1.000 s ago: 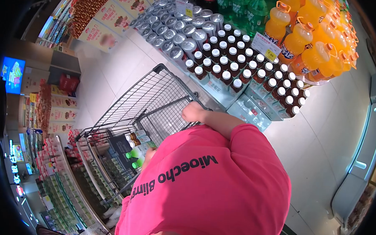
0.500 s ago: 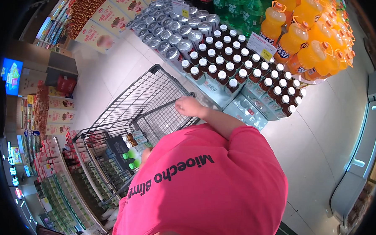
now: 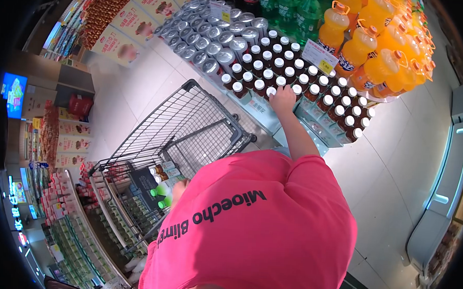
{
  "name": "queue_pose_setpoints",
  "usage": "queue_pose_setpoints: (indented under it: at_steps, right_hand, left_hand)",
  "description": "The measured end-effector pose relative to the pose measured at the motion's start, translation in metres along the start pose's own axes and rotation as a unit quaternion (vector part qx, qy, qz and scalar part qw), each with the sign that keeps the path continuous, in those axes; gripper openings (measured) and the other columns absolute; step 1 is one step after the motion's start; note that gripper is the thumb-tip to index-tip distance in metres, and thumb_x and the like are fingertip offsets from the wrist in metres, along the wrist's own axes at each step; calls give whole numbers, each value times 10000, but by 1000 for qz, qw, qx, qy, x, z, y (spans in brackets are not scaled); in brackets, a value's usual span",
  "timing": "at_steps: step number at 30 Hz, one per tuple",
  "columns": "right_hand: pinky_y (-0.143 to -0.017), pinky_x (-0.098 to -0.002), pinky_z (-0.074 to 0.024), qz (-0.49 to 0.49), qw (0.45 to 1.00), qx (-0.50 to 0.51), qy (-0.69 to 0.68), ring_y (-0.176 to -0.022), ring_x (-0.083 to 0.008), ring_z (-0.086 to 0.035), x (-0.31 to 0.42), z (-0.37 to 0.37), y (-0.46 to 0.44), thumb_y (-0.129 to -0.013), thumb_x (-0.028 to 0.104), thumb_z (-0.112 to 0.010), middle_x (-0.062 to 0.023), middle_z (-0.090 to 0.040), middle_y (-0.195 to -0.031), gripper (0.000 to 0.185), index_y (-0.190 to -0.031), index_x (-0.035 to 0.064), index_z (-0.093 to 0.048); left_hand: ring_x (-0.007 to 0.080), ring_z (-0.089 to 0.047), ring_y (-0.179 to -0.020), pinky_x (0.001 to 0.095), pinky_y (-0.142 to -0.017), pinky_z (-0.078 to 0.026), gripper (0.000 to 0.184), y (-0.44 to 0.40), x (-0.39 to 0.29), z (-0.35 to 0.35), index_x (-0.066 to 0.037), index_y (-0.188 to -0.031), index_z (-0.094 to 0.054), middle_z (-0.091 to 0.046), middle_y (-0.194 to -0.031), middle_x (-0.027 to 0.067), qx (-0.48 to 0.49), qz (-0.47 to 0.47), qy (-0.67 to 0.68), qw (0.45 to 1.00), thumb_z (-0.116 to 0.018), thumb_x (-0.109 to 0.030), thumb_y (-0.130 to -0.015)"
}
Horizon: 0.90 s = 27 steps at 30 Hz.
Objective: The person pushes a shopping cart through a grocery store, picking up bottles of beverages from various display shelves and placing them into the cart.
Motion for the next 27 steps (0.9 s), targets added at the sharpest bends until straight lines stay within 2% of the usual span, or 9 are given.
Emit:
queue_pose_setpoints:
  at_steps: [4, 8, 11, 14, 17, 20, 23, 26, 27]
  right_hand:
    - [-739, -417, -448, -14, 998, 45, 33, -901, -282, -557, -6, -6, 2, -734, 368, -674, -120, -555, -931, 352, -873, 49, -622]
    - [-755, -410, -453, -11, 996, 77, 48, -920, -273, -561, -12, 1, 10, -767, 392, -647, -114, -555, -952, 363, -898, 54, -618]
    - [-733, -426, -481, -29, 988, 138, 61, -928, -290, -582, -22, -3, 22, -770, 363, -659, -118, -550, -952, 367, -961, 61, -572]
    - [-703, -439, -508, -42, 985, 168, 7, -904, -311, -610, -33, -12, 34, -768, 318, -674, -125, -551, -967, 384, -1012, 70, -511]
    - [-680, -447, -515, -29, 988, 154, -7, -856, -329, -628, -39, -13, 37, -769, 280, -682, -132, -557, -977, 382, -1017, 81, -471]
    - [-678, -438, -516, 5, 989, 148, 8, -828, -317, -634, -40, -12, 38, -751, 289, -681, -130, -586, -953, 367, -999, 91, -496]
    - [-679, -427, -503, 28, 991, 134, 1, -816, -318, -630, -35, 5, 43, -701, 316, -718, -130, -610, -890, 416, -966, 63, -520]
    - [-707, -426, -497, 0, 992, 106, -66, -849, -307, -630, -26, 21, 49, -677, 323, -715, -120, -634, -907, 389, -932, 67, -569]
    - [-714, -420, -499, -1, 992, 100, -82, -846, -307, -631, -22, 29, 51, -671, 317, -709, -112, -637, -920, 368, -925, 80, -587]
  left_hand:
    - [360, -633, -859, 443, -755, -492, 327, 2, -7, 8, -76, -1005, -651, -665, -877, 186, -15, -31, 45, 998, -495, -329, -870]
    - [317, -656, -809, 401, -728, -504, 310, -1, -6, 11, -63, -1025, -651, -677, -865, 162, -28, -19, 108, 994, -554, -303, -855]
    - [290, -665, -791, 363, -716, -504, 306, -4, -7, 13, -40, -1024, -649, -676, -851, 167, -53, -36, 158, 985, -587, -281, -846]
    - [239, -670, -782, 325, -701, -501, 279, -10, -6, 10, -20, -1023, -645, -681, -830, 151, -69, -62, 234, 968, -611, -231, -844]
    - [183, -662, -777, 293, -688, -495, 254, -8, -18, 19, -4, -1019, -641, -682, -813, 129, -78, -55, 287, 953, -615, -192, -850]
    - [148, -649, -771, 275, -693, -493, 239, -16, -19, 23, 2, -1025, -639, -679, -811, 122, -94, -83, 313, 941, -605, -166, -858]
    - [134, -636, -752, 264, -705, -492, 241, -14, -27, 40, 7, -1016, -640, -678, -805, 114, -123, -88, 289, 945, -609, -176, -862]
    - [131, -627, -802, 266, -732, -490, 249, -8, -37, 57, 17, -1040, -626, -674, -862, 91, -123, -79, 332, 932, -611, -166, -871]
    - [131, -621, -815, 264, -743, -485, 254, -9, -38, 59, 20, -1054, -616, -668, -879, 84, -109, -82, 397, 908, -610, -159, -874]
Point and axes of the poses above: each hand's wrist, its own y-axis away from the middle knuckle, its own z-axis out of the back of the hand, x = y × z, the point moved 6 cm from there along -y, towards the middle knuckle
